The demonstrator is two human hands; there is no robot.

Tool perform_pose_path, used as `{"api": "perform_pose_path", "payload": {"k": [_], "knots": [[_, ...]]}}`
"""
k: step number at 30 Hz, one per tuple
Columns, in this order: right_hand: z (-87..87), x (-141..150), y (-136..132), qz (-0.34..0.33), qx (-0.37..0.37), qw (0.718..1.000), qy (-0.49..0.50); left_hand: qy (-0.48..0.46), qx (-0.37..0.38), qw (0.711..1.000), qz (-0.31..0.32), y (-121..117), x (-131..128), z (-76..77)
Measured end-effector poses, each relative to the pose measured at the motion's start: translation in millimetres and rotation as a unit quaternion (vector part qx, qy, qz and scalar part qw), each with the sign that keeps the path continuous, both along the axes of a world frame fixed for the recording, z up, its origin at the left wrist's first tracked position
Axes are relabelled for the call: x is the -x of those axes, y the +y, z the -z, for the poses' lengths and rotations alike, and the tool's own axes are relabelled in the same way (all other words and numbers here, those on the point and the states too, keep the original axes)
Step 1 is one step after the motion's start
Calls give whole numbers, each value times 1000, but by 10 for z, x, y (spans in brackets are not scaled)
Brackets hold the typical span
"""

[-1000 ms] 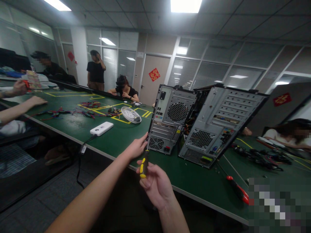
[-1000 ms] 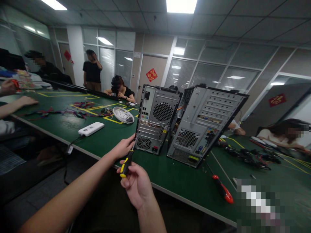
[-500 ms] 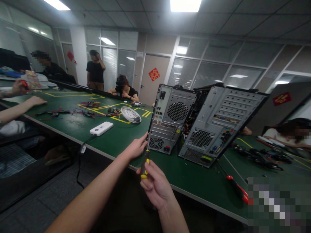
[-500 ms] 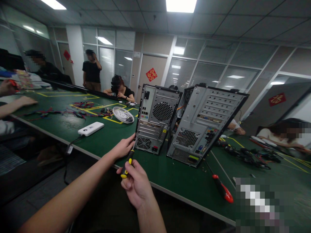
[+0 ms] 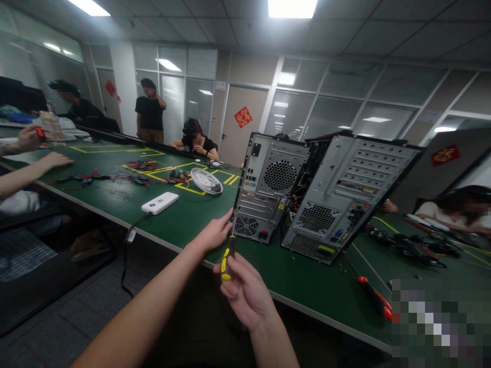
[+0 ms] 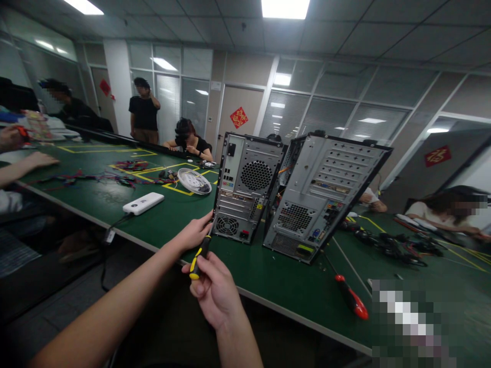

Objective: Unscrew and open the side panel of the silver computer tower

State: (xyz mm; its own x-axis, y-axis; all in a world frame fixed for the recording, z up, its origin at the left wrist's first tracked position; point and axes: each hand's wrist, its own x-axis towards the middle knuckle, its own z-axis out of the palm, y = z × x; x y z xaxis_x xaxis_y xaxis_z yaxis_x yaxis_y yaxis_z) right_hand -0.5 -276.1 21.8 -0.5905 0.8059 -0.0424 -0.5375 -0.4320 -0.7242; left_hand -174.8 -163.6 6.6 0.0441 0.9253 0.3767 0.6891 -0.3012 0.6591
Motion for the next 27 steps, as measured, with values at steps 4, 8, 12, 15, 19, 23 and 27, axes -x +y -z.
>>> {"api": "perform_pose_path", "payload": {"k": [4, 8, 12, 15, 19, 23, 27], "knots": [[24, 6, 7, 1, 0, 1000, -10, 0, -5, 1000, 3, 8, 7, 16], [22, -3, 32, -14, 8, 1000, 8, -2, -6, 1000, 5, 2, 4, 8], [3, -14, 42, -22, 9, 1000, 15, -4, -6, 1000, 5, -2, 1, -1], [-16, -13, 28, -12, 2, 1000, 11, -2, -6, 1000, 4, -2, 3, -4], [-33, 4, 1, -9, -1, 1000, 3, 3, 2, 1000, -4, -4, 0, -10], [-31, 19, -11, -6, 1, 1000, -7, -2, 1, 1000, 1, -3, -3, -6], [-20, 9, 3, -6, 1, 1000, -2, -7, -7, 1000, 3, 3, 0, 8]]}}
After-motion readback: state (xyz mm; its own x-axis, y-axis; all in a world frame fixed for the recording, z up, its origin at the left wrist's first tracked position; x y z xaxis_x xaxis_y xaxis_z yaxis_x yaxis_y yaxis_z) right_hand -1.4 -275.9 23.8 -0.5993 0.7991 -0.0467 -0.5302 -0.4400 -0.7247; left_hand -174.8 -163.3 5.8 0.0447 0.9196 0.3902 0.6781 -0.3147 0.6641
